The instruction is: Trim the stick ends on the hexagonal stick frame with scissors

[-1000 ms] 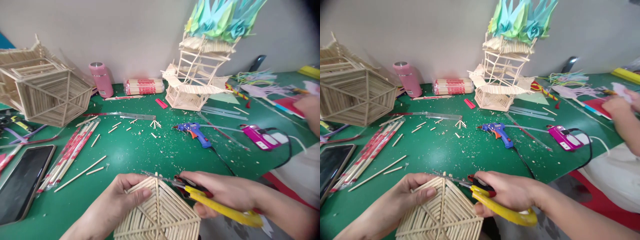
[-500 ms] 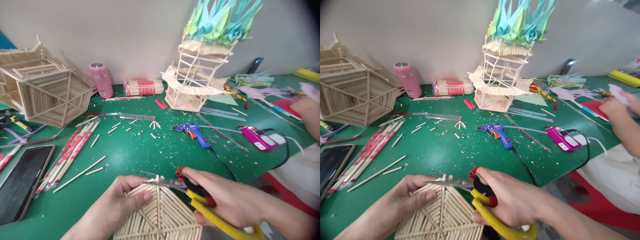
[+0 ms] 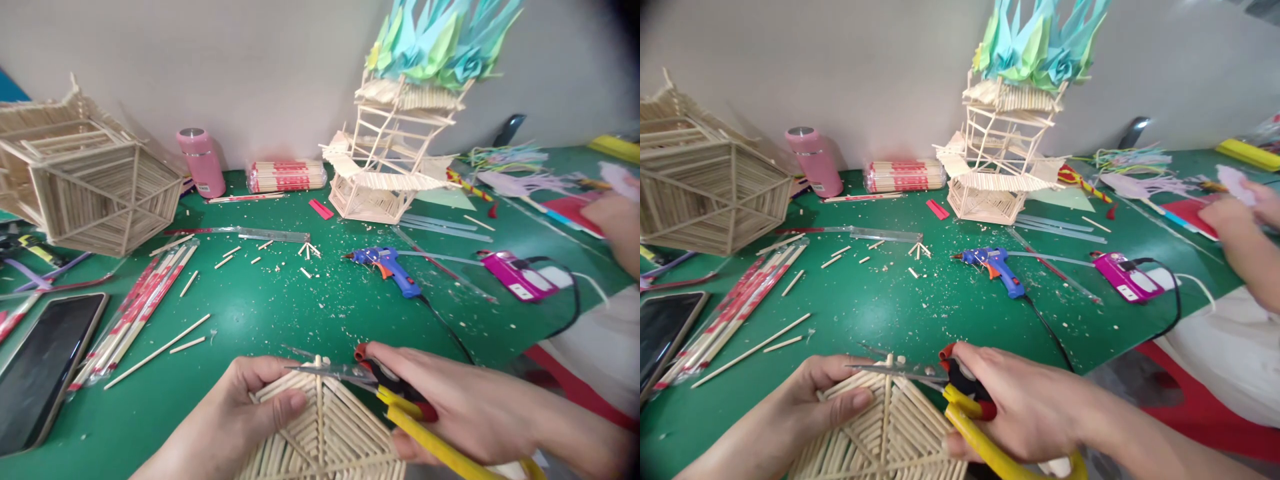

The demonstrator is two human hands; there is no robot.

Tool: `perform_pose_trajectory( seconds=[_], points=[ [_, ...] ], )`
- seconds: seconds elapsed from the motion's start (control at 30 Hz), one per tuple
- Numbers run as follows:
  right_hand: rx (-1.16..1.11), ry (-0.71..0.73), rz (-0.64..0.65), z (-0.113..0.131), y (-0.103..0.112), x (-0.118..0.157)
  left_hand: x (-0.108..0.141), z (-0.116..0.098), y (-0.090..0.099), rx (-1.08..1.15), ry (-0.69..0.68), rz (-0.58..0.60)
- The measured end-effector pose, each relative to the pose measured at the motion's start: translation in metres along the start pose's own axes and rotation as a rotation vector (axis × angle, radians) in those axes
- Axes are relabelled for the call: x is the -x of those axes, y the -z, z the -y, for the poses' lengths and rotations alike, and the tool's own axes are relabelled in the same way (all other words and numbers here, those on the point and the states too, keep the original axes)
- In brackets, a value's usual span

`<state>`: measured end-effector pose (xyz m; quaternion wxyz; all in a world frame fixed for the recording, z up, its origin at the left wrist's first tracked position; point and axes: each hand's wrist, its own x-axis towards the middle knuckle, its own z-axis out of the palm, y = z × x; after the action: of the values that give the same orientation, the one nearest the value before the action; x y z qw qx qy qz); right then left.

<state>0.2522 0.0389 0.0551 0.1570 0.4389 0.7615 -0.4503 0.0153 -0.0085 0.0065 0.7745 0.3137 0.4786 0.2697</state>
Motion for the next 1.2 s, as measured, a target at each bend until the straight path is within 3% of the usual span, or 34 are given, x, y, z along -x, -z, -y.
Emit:
perform_pose_trajectory(
  seconds=[0.27,0.43,0.77,0.87,1.0,1.2],
  points=[
    [0.036,0.051,-0.103,-0.011,-0.013,0.005,0.004,-0.004,-0.003,-0.087,-0.012,0.098],
    [-0.025,0.026,-0.117,-0.022,-0.018,0.006,0.005,-0.005,-0.005,-0.151,-0.030,0.056],
    [0.046,0.073,-0.163,-0.013,-0.014,-0.001,0.001,-0.004,-0.005,-0.083,-0.045,0.119],
    [0.013,0.083,-0.119,-0.013,-0.010,-0.002,0.001,-0.002,-0.005,-0.056,-0.089,0.098],
    [-0.017,0.030,-0.002,-0.019,-0.007,-0.003,0.000,-0.001,-0.005,-0.092,-0.011,0.074],
    [-0.168,0.053,0.066,-0.029,-0.004,-0.005,-0.001,-0.001,-0.006,-0.040,0.004,0.033]
  ],
)
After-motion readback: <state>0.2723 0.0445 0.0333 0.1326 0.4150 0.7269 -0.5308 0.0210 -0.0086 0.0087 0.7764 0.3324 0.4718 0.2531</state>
